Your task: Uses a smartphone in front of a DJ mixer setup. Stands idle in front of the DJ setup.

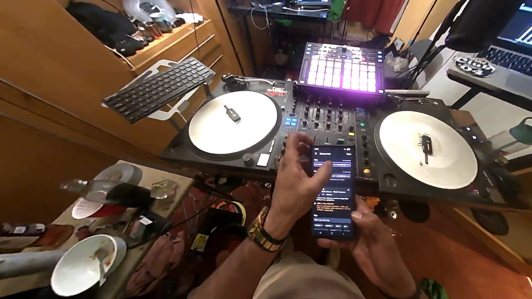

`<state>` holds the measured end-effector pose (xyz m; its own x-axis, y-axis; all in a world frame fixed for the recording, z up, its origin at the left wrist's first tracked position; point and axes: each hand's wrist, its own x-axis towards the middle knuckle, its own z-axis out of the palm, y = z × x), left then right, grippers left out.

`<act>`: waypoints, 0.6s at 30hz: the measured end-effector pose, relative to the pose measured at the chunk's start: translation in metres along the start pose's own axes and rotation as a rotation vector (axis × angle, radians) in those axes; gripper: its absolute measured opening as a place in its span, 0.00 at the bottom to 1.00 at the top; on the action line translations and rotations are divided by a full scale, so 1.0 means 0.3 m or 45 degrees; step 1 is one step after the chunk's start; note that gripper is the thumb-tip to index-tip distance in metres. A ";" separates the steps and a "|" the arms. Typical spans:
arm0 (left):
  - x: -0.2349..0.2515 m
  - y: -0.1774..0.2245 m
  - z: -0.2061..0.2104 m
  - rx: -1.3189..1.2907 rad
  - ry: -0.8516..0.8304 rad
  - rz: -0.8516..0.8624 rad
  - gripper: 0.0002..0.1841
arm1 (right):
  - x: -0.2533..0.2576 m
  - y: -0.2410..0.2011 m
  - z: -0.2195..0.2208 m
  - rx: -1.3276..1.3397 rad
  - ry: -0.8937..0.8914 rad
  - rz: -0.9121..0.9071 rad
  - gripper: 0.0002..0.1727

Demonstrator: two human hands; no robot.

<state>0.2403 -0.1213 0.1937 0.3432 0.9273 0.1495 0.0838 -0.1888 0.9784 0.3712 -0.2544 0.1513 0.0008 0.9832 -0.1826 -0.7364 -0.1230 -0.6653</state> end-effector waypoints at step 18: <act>-0.004 -0.018 0.023 0.387 0.108 0.018 0.35 | 0.001 0.031 0.010 -0.072 0.036 0.013 0.48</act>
<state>0.2460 -0.1235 0.1874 0.2679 0.9452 0.1868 0.3596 -0.2779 0.8908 0.3623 -0.2547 0.1474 0.0131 0.9777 -0.2094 -0.6968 -0.1413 -0.7032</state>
